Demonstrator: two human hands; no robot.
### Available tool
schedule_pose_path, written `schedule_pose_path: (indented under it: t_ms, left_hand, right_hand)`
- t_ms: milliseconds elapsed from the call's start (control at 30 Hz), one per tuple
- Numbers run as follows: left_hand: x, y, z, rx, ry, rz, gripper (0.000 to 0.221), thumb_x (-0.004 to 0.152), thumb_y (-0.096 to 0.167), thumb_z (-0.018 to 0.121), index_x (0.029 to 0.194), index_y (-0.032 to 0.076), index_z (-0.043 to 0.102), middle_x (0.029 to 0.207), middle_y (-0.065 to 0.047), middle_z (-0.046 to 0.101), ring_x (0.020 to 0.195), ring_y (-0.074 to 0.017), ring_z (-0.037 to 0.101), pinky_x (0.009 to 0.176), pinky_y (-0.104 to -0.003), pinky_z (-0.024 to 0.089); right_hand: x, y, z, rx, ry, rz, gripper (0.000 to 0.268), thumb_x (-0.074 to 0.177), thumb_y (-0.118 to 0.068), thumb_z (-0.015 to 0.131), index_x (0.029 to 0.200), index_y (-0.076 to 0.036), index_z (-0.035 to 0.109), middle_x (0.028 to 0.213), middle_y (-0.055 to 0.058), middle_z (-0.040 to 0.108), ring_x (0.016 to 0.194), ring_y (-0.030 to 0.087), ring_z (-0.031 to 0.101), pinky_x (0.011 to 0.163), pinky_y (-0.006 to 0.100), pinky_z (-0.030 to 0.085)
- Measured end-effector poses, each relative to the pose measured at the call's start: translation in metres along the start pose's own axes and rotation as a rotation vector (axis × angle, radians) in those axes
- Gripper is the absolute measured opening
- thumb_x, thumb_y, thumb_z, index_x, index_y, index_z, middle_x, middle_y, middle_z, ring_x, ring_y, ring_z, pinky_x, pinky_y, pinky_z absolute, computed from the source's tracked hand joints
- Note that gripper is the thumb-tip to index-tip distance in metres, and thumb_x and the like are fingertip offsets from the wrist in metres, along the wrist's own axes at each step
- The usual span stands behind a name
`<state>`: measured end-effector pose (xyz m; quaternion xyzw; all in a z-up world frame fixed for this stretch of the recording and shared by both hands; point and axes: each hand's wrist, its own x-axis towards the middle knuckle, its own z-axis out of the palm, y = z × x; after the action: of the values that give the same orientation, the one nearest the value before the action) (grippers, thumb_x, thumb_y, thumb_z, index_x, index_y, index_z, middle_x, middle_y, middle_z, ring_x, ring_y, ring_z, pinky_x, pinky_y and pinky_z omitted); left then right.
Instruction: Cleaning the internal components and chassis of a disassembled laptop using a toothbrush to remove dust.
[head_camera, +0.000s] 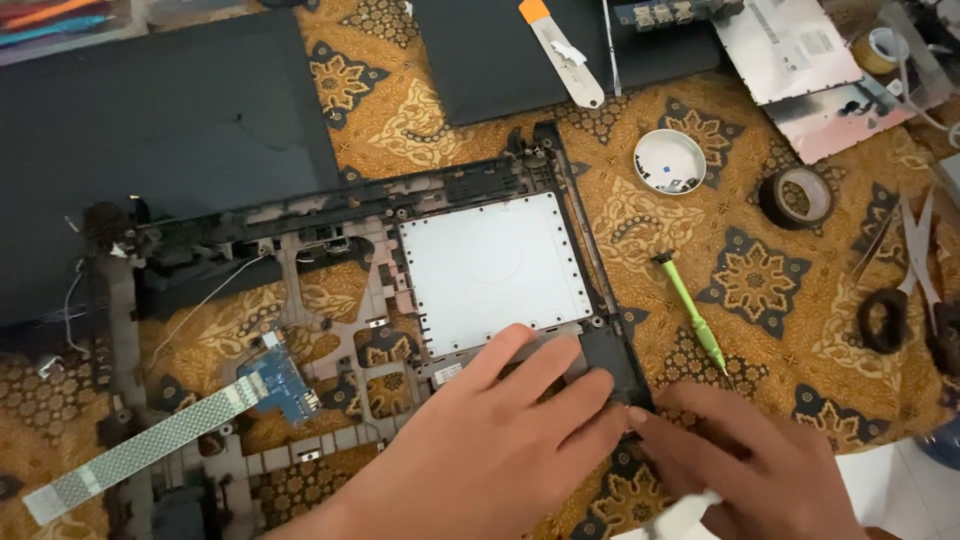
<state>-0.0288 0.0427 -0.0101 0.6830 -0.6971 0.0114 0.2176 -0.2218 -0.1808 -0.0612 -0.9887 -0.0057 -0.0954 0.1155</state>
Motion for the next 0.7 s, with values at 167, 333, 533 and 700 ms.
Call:
schedule_pose_path:
  t_ms: [167, 333, 533, 700]
  left_hand:
    - [-0.014, 0.002, -0.011, 0.026, -0.031, 0.050, 0.037, 0.102, 0.028, 0.064, 0.133, 0.007, 0.067, 0.137, -0.013, 0.059, 0.132, -0.0373, 0.048, 0.105, -0.053, 0.041]
    - [-0.048, -0.001, -0.048, 0.063, 0.018, -0.072, 0.051, 0.086, 0.021, 0.073, 0.135, 0.012, 0.064, 0.137, -0.009, 0.061, 0.126, -0.0322, 0.050, 0.105, -0.053, 0.039]
    - [-0.111, -0.021, -0.086, 0.256, 0.233, -0.331, 0.036, 0.090, 0.027, 0.073, 0.124, 0.017, 0.068, 0.132, -0.005, 0.069, 0.121, -0.0292, 0.062, 0.101, -0.060, 0.045]
    - [-0.166, -0.042, -0.112, 0.316, 0.211, -0.532, 0.034, 0.093, 0.029, 0.069, 0.126, 0.022, 0.069, 0.132, -0.003, 0.067, 0.123, -0.0335, 0.060, 0.100, -0.062, 0.041]
  right_hand:
    - [0.004, 0.011, -0.010, -0.051, -0.201, -0.003, 0.070, 0.068, -0.013, 0.081, 0.131, -0.041, 0.068, 0.138, -0.004, 0.060, 0.084, 0.019, 0.077, 0.052, 0.043, 0.066]
    - [0.026, 0.007, -0.022, -0.050, -0.064, -0.039, 0.063, 0.072, -0.043, 0.084, 0.133, -0.036, 0.066, 0.121, -0.006, 0.071, 0.071, 0.010, 0.076, 0.048, 0.026, 0.064]
    - [0.060, -0.016, -0.028, -0.137, -0.083, -0.105, 0.047, 0.081, -0.044, 0.075, 0.126, -0.030, 0.071, 0.129, -0.010, 0.069, 0.083, 0.012, 0.074, 0.040, 0.030, 0.055]
    - [0.063, -0.006, -0.020, -0.166, -0.251, -0.034, 0.057, 0.077, -0.020, 0.074, 0.132, -0.034, 0.067, 0.144, -0.009, 0.059, 0.115, 0.022, 0.070, 0.057, 0.042, 0.067]
